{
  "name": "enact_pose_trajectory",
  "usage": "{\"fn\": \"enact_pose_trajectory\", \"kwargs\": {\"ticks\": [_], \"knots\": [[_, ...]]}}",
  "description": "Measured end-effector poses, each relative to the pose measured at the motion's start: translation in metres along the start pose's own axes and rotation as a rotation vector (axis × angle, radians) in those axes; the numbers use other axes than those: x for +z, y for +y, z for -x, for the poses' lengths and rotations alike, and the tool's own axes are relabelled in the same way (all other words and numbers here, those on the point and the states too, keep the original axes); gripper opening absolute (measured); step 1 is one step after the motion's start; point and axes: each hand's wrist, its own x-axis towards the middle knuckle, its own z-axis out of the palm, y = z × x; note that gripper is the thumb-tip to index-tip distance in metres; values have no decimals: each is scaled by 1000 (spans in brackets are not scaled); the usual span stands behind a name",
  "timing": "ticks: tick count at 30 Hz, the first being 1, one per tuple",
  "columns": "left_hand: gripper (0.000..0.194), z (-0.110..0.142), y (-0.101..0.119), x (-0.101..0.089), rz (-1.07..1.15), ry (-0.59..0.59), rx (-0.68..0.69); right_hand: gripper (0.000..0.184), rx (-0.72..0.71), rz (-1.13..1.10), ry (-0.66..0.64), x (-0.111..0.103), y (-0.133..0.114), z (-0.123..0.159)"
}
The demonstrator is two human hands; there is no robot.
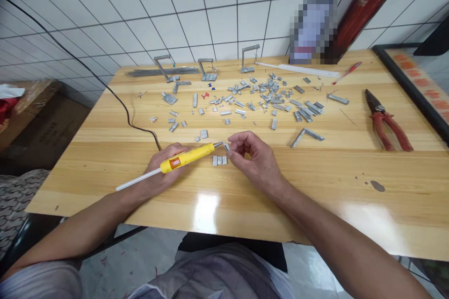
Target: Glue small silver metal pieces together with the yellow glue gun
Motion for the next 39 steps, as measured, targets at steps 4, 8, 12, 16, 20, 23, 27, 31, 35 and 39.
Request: {"fn": "enact_pose_trajectory", "kwargs": {"ticks": [4, 8, 12, 16, 20, 23, 27, 31, 35, 39], "knots": [[15, 1, 2, 0, 12, -17, -41, 27, -27, 58, 5, 0, -1, 1], [15, 1, 2, 1, 25, -40, -40, 23, -51, 127, 8, 1, -1, 3], [13, 0, 3, 0, 31, -43, -45, 20, -57, 133, 13, 1, -1, 3], [11, 0, 6, 0, 57, -56, -79, 22, -44, 106, 13, 1, -1, 3], [14, 0, 7, -1, 54, -82, -136, 27, -11, 43, 12, 1, -1, 1], [16, 0, 8, -1, 54, -96, -177, 29, 15, -7, 6, 1, -1, -1], [16, -1, 9, -1, 43, -109, -183, 30, 60, -56, -3, 1, -2, -2], [15, -2, 10, -1, 65, -104, -182, 31, 95, -98, -12, 1, -4, -3], [16, -1, 9, -1, 82, -109, -195, 31, 127, -114, -17, 1, -5, -3], [14, 2, 5, 0, 114, -107, -173, 31, 145, -127, -25, 0, -7, -4]]}}
